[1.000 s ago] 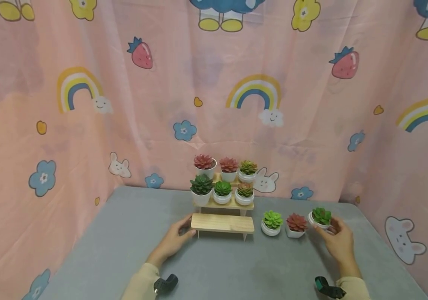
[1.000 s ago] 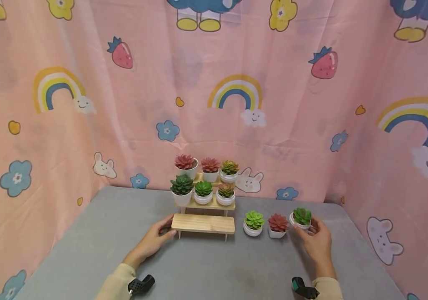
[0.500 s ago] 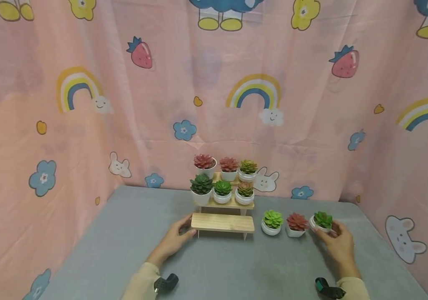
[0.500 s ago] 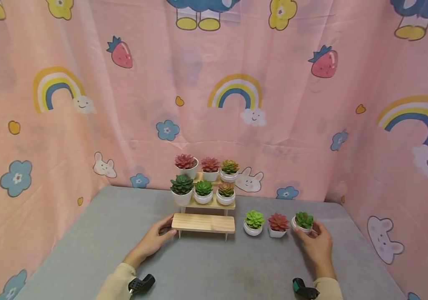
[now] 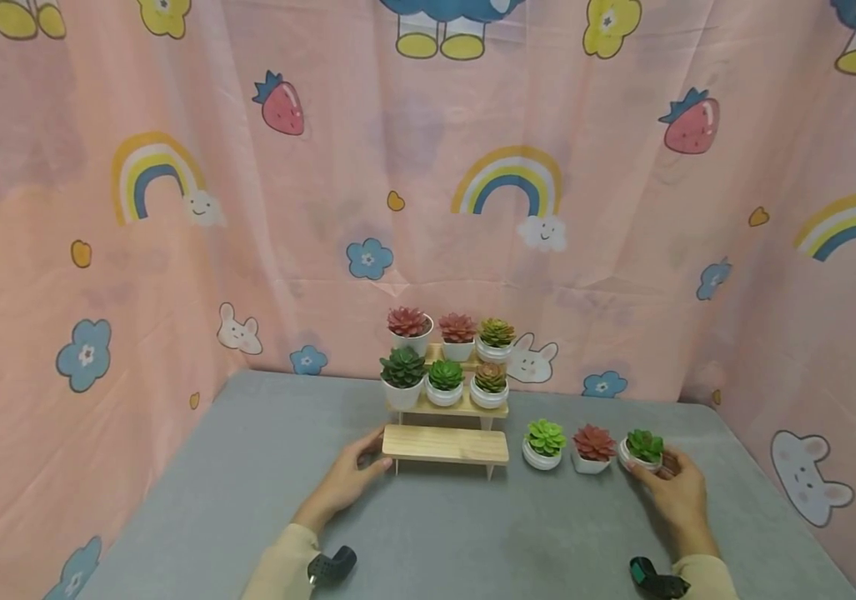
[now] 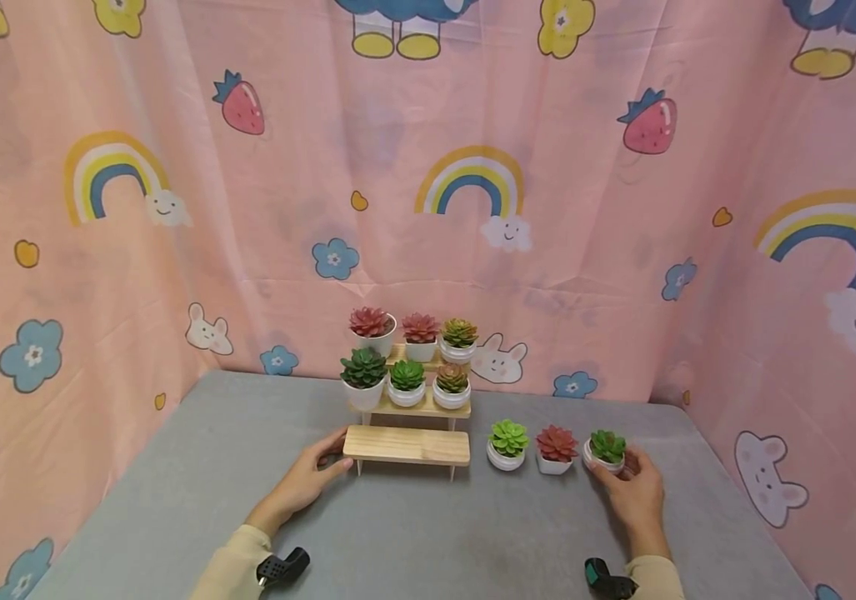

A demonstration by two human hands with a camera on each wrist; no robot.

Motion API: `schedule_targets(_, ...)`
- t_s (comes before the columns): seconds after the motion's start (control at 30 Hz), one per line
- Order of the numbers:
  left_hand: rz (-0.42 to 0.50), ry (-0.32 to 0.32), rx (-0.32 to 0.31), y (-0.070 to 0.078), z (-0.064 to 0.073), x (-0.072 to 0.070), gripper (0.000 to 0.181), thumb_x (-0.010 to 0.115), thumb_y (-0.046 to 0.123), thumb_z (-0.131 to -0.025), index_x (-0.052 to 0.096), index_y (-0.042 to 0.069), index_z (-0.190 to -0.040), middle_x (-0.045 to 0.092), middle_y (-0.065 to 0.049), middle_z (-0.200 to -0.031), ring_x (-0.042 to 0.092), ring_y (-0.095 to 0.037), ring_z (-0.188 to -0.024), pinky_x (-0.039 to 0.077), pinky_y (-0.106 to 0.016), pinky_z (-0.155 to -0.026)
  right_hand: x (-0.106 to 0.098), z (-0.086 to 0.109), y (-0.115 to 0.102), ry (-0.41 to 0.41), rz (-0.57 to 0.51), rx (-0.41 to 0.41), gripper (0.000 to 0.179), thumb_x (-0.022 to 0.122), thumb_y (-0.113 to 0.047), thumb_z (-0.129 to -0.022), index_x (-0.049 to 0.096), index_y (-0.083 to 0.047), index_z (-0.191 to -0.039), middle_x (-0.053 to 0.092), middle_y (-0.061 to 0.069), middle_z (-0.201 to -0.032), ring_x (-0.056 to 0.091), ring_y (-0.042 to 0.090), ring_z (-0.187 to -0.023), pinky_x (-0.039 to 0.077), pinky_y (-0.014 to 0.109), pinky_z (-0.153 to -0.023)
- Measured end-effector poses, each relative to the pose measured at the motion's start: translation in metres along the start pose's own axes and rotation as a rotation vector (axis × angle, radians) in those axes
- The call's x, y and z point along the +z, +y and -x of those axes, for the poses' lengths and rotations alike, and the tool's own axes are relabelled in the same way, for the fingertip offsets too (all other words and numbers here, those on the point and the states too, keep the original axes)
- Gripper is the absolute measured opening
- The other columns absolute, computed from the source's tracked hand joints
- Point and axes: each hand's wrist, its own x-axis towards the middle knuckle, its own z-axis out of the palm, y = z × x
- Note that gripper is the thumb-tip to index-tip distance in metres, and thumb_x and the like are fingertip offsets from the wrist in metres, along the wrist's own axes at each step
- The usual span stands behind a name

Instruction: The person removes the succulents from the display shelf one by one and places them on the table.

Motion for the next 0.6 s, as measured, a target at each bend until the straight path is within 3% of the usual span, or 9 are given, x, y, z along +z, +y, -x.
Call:
schedule_targets(0.37,-0.01,-0.007,0.011,-0.0036,-0.0013,0.0003,0.062,0.065,0.028,-0.099,0.043,0.011,-0.154,0.06,-0.017,-0.141,0.051,-0.04,-0.136,0.038,-0.063,-0.112,-0.002,-0.0014,0.0031,-0.054,0.016,0.009,0.074,0.07,-0.011,-0.092,0.031,0.013,-0.15,0.043,0.041,-0.144,0.051,0.051,-0.129,0.029,-0.002,-0.062)
schedule_targets(0.6,-0.011,-0.003,0.01,-0.0032,0.0001,-0.0003,0.062,0.065,0.029,-0.099,0.043,0.01,-0.154,0.061,-0.017,-0.141,0.051,-0.04,-0.136,0.039,-0.063,-0.111,-0.0017,-0.0044,0.0055,-0.096,-0.034,0.035,0.078,0.069,-0.012,-0.094,0.024,0.014,-0.152,0.036,0.043,-0.147,0.046,0.05,-0.132,0.029,-0.002,-0.062)
